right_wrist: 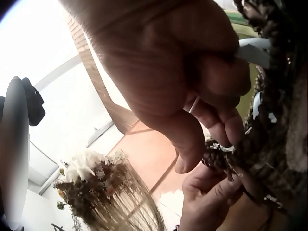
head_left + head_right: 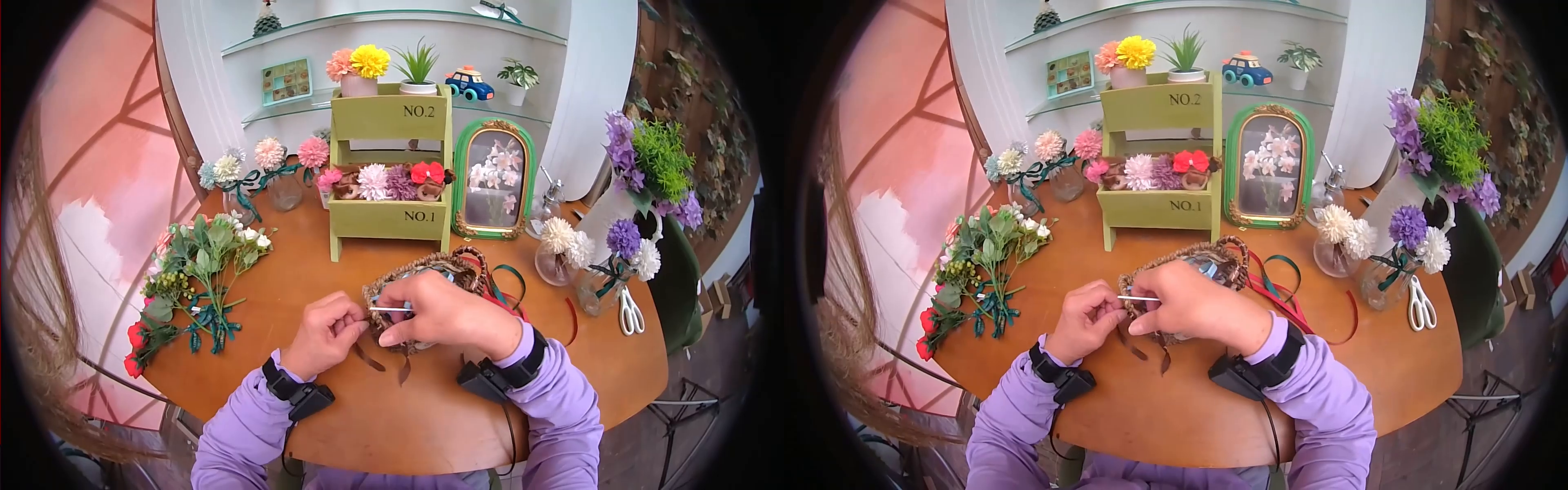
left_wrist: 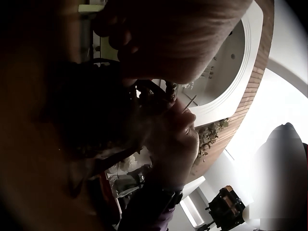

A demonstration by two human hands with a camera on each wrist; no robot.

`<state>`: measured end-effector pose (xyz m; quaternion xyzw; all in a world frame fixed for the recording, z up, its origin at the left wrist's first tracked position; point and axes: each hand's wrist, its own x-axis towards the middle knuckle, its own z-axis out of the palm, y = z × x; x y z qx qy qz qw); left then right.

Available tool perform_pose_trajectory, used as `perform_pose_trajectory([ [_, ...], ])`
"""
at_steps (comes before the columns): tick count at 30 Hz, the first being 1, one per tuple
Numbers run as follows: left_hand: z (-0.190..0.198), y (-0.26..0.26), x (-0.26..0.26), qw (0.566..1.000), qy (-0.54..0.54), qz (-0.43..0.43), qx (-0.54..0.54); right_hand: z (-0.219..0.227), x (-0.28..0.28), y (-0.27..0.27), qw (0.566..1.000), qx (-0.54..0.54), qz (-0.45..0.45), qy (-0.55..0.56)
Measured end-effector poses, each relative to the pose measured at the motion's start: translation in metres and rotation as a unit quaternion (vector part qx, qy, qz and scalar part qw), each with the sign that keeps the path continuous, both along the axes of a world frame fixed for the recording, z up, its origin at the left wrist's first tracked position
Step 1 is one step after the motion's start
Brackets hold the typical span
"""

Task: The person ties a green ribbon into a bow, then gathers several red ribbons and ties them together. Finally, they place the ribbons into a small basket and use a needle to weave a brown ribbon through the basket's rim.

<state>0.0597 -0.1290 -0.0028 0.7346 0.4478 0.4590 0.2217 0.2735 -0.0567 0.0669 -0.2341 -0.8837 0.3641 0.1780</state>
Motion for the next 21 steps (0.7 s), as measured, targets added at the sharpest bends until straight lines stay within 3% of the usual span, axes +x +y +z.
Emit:
perform_pose_trajectory([
  [2,0.003,-0.001,0.001,0.999,-0.027,0.044,0.015,-0.003,-0.004,-0.003,1.0,0.003,-0.006,0.018],
  [6,0.001,-0.002,-0.005,0.996,-0.072,0.038,-0.039,-0.007,-0.005,0.002,0.998,0.063,-0.007,-0.012],
  [11,0.002,-0.004,0.001,0.986,-0.158,0.05,-0.025,-0.006,0.001,0.008,0.999,-0.043,-0.009,-0.002],
  [15,0.002,-0.002,-0.003,0.993,-0.114,0.036,0.002,-0.001,0.004,0.011,0.996,-0.063,-0.048,-0.034],
  [17,0.001,-0.002,-0.002,0.991,-0.129,0.045,-0.008,-0.001,0.006,0.011,0.987,-0.15,-0.064,-0.003],
  [21,0.002,-0.003,-0.001,0.993,-0.114,0.04,0.0,-0.001,0.004,0.006,0.998,-0.047,0.019,-0.044],
])
